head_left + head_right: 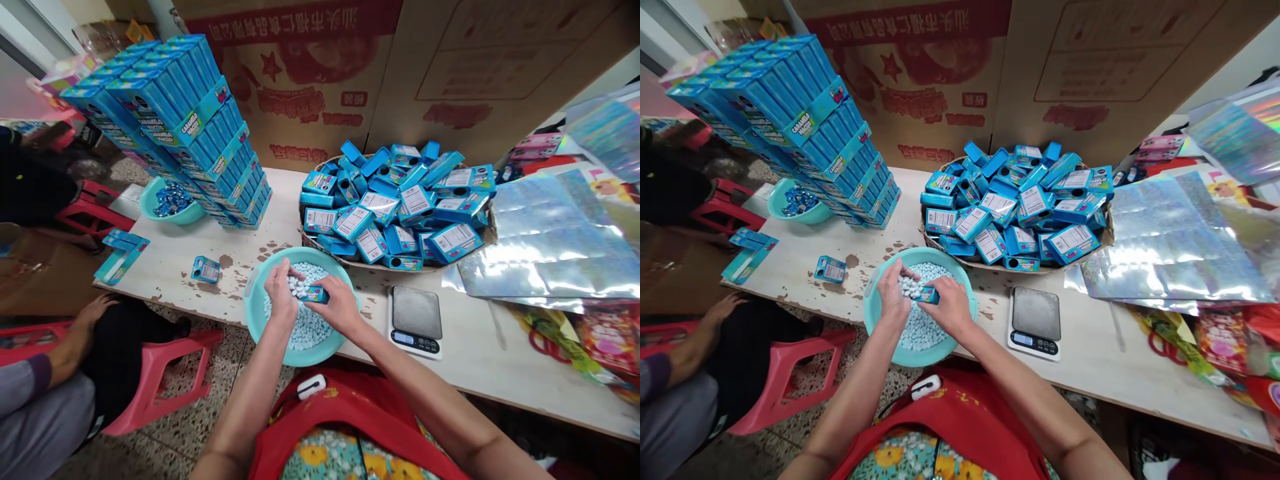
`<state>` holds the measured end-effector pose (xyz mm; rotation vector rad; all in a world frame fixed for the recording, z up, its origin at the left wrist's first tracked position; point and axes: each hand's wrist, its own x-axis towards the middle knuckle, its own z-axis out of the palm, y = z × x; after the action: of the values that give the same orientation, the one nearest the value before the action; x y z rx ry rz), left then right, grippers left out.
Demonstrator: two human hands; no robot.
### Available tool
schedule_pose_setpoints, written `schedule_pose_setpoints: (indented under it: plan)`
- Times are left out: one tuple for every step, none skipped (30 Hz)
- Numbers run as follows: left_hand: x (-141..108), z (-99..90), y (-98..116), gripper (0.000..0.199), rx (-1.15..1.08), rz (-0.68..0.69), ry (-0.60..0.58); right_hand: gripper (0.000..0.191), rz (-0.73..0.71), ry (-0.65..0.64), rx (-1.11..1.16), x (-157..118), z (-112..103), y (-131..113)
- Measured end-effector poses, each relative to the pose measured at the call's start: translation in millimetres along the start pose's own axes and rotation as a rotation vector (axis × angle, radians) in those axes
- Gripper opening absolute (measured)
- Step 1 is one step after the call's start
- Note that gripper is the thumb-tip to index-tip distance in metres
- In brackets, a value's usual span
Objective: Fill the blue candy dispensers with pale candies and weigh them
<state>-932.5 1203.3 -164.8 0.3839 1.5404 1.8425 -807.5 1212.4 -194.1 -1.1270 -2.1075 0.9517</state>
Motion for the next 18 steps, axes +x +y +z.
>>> schedule_pose_setpoints:
  plan:
    - [0.0,0.4,0.2,0.034,0.015,0.018,0.002,0.037,-0.007,-0.006,0.0,1.0,-0.2,-0.2]
    - [-0.6,0.8,1.1,0.034,0.028,0.037,0.014,0.036,-0.015,-0.013,0.003,1.7,-0.6,-0.8]
    - [-1.9,1.2,2.5,0.034,0.041,0.054,0.024,0.035,-0.026,-0.015,0.01,1.8,-1.1,-1.8]
    - [-3.8,1.5,4.2,0.033,0.054,0.068,0.023,0.034,-0.043,-0.015,0.021,1.5,-1.6,-2.7]
    - [-5.8,1.6,6.0,0.033,0.064,0.077,0.017,0.033,-0.065,-0.011,0.034,1.0,-2.0,-3.3]
    - [-7.5,1.7,7.4,0.032,0.07,0.085,0.012,0.032,-0.08,0.002,0.049,0.5,-1.9,-3.0]
    - [-8.4,1.5,7.9,0.032,0.077,0.088,-0.002,0.033,-0.108,0.004,0.066,0.4,-1.0,-1.6]
    - [-8.3,1.1,7.6,0.032,0.075,0.095,-0.001,0.034,-0.126,0.018,0.076,0.9,0.7,0.7]
    - [-7.4,0.6,6.6,0.032,0.079,0.097,-0.006,0.036,-0.134,0.03,0.083,2.0,3.0,3.5]
    - [-6.2,0.2,5.3,0.033,0.08,0.099,-0.006,0.037,-0.144,0.031,0.095,3.2,5.7,6.3]
    - [-5.4,0.2,3.9,0.034,0.077,0.102,-0.003,0.037,-0.148,0.034,0.104,4.3,8.0,8.4]
    - [-5.5,0.7,2.8,0.034,0.07,0.101,-0.009,0.037,-0.148,0.036,0.112,4.9,9.6,9.6]
    - [-6.8,1.9,2.4,0.034,0.055,0.094,-0.025,0.036,-0.146,0.037,0.124,5.1,10.4,9.7]
    - [-9.2,3.6,2.8,0.033,0.035,0.083,-0.045,0.036,-0.142,0.038,0.139,4.9,10.3,8.9]
    - [-11.9,5.4,4.1,0.031,0.009,0.068,-0.067,0.035,-0.134,0.038,0.152,4.6,9.5,7.8]
    - [-14.3,6.5,6.2,0.03,-0.017,0.047,-0.093,0.034,-0.122,0.036,0.168,4.6,8.4,6.6]
    - [-15.3,6.5,9.0,0.028,-0.039,0.027,-0.119,0.033,-0.109,0.028,0.187,4.9,7.0,6.0]
    - [-14.2,4.9,11.6,0.027,-0.057,0.015,-0.133,0.032,-0.087,0.023,0.201,5.5,5.0,6.1]
